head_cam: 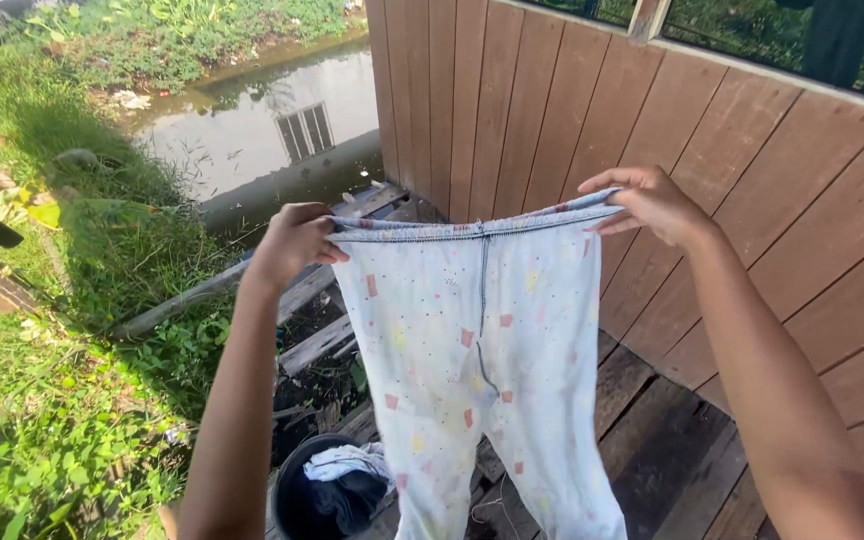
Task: The recorder is hanging wet clothes on hangers and a clothesline outdoors.
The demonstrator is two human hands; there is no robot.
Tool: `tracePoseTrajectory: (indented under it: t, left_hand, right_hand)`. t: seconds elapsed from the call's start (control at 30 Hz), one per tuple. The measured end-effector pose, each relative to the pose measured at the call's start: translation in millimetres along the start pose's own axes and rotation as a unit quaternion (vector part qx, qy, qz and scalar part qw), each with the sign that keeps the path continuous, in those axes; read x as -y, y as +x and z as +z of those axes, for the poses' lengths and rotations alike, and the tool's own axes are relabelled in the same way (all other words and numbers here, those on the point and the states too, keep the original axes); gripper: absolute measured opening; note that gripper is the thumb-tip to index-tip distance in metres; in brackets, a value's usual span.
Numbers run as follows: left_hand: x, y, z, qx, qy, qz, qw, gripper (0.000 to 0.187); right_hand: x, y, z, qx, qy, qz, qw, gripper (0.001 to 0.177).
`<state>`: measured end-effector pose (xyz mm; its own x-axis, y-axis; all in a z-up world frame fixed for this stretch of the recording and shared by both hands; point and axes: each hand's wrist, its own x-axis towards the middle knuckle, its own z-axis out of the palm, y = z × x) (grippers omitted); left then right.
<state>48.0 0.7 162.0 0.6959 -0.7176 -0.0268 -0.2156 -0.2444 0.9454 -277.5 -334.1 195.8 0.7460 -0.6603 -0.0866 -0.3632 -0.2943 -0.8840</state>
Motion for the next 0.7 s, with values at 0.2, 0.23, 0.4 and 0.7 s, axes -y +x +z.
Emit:
tracePoseTrajectory:
  t: [0.2, 0.23, 0.4, 0.7]
  left_hand:
    - [15.9, -61.6, 65.7, -0.056, 0.089, 0.114, 0.988, 0.032]
    - [24.4, -69.7, 75.6, -0.031, 0.084, 0.188, 0.978, 0.034]
    - [56.9, -118.0, 107.9, 0.117, -0.013, 0.219, 0.969, 0.026]
    - [95.1, -171.8, 36.7, -0.058, -0.038, 0.189, 0.98, 0.022]
  right_hand:
    - [13.2, -30.5, 92.2, 0.107, 0.099, -0.128, 0.981, 0.041]
    - [13.9, -35.6, 112.3, 0.122, 0.101, -0.139, 0.978, 0.04]
    - [2.3, -49.3, 204.1, 0.167, 0.15, -0.279, 0.934, 0.026]
    - [-8.6, -79.6, 240.5, 0.277, 0.214, -0.182, 0.919, 0.027]
